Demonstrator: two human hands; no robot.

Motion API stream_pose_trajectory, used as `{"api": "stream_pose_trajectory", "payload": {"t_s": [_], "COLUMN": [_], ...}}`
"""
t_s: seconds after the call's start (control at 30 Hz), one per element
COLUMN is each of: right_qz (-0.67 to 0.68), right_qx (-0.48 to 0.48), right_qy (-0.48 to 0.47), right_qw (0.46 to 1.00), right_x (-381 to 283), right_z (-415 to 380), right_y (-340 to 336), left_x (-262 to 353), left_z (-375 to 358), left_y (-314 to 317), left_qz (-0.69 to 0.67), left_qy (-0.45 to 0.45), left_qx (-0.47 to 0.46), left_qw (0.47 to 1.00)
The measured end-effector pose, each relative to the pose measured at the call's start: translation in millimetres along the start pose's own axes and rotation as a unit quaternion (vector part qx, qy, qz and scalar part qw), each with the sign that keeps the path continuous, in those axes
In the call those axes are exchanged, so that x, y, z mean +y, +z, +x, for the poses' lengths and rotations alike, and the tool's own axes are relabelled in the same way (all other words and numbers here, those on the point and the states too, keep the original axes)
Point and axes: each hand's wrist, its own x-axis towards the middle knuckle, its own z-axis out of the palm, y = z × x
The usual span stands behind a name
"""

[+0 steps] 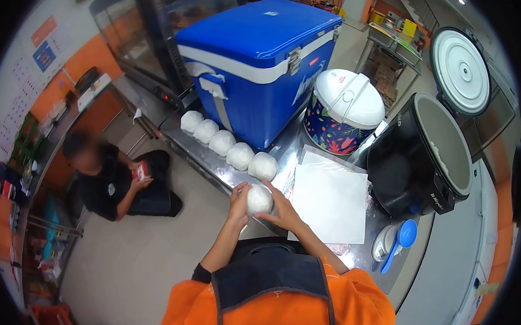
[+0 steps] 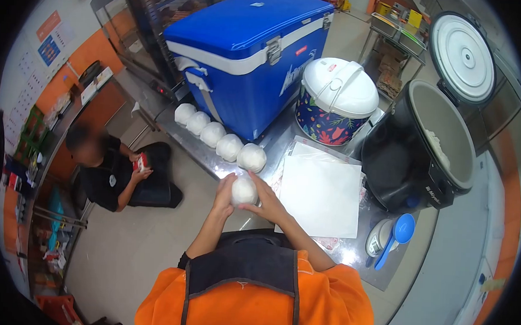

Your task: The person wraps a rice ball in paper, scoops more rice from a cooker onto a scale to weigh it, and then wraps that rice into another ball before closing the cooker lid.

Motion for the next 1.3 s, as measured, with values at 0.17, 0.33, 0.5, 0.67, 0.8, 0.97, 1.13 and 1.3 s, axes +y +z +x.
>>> {"api": "stream_pose_trajectory", "payload": {"t_s": [0.17, 0.33, 0.5, 0.67, 0.8, 0.97, 1.13, 1.3], "right_qz": [-0.319, -0.074, -0.007, -0.062, -0.164, -0.2, -0.137, -0.261], "right_qx": [0.02, -0.032, 0.072, 0.169, 0.143, 0.124, 0.137, 0.204], "right_qy": [0.036, 0.105, 0.031, 0.054, 0.087, 0.133, 0.152, 0.146], "right_qw": [0.947, 0.991, 0.997, 0.982, 0.972, 0.963, 0.969, 0.932], "right_x": [55.6, 34.1, 22.0, 76.1, 106.4, 103.2, 96.4, 69.6], "right_z": [-0.3, 14.8, 48.0, 66.5, 81.5, 101.6, 107.0, 15.2], "right_y": [-13.4, -50.4, -69.1, -60.9, -53.6, -44.0, -47.7, -100.3], "left_x": [36.7, 63.2, 46.7, -4.3, 1.9, 19.0, 3.8, -47.9], "left_z": [16.5, 39.4, 67.9, 144.6, 149.6, 76.9, 6.7, -18.4], "left_y": [17.4, 64.2, 116.1, 140.0, 150.9, 112.2, 77.0, 58.0], "left_qz": [0.016, 0.124, 0.19, 0.217, 0.481, 0.418, 0.361, 0.517], "left_qy": [0.032, 0.072, 0.053, 0.06, 0.183, 0.336, 0.26, 0.287], "left_qx": [-0.066, -0.162, -0.174, -0.143, -0.072, -0.095, -0.11, -0.188], "left_qw": [0.997, 0.976, 0.965, 0.964, 0.855, 0.838, 0.888, 0.784]}}
